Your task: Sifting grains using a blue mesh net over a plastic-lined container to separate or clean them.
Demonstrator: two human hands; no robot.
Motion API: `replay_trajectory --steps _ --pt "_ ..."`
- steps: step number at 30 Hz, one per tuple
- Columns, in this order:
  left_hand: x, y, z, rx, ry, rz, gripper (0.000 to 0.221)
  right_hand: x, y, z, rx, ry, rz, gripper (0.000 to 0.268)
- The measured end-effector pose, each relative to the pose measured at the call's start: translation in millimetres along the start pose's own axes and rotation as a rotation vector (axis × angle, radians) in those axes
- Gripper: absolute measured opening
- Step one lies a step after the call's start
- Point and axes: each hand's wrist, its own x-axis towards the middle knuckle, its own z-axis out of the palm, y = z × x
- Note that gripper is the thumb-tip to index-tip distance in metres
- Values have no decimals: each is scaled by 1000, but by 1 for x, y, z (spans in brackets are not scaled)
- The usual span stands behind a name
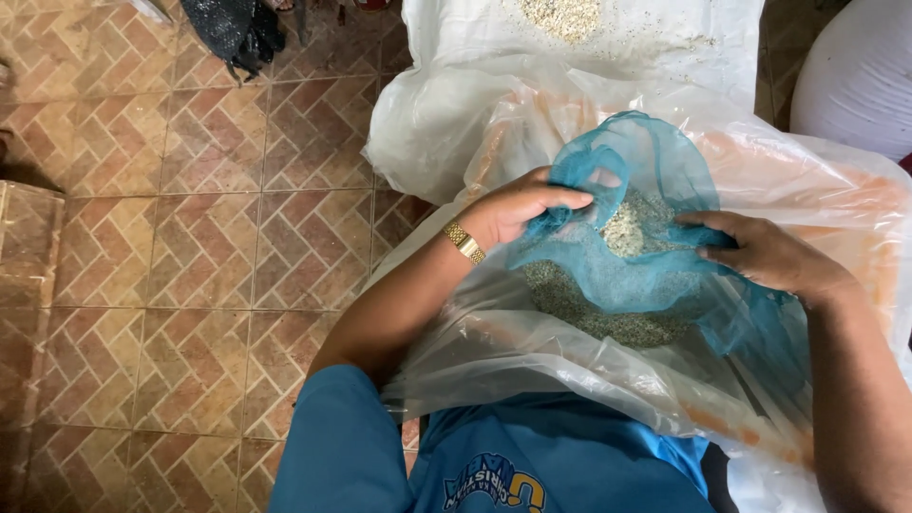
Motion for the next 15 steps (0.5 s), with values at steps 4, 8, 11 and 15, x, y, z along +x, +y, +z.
replay_trajectory --steps 4,8,11,15 --pt "6 -9 -1 93 55 -65 37 2 4 1 -3 1 -6 58" --pt "11 -13 3 374 228 -201 31 -1 -2 0 -3 -7 20 57" --pt "10 -11 6 448 257 -216 29 1 1 1 6 -6 29 57" --pt "11 -13 5 464 272 -223 24 -1 -5 1 40 39 14 53"
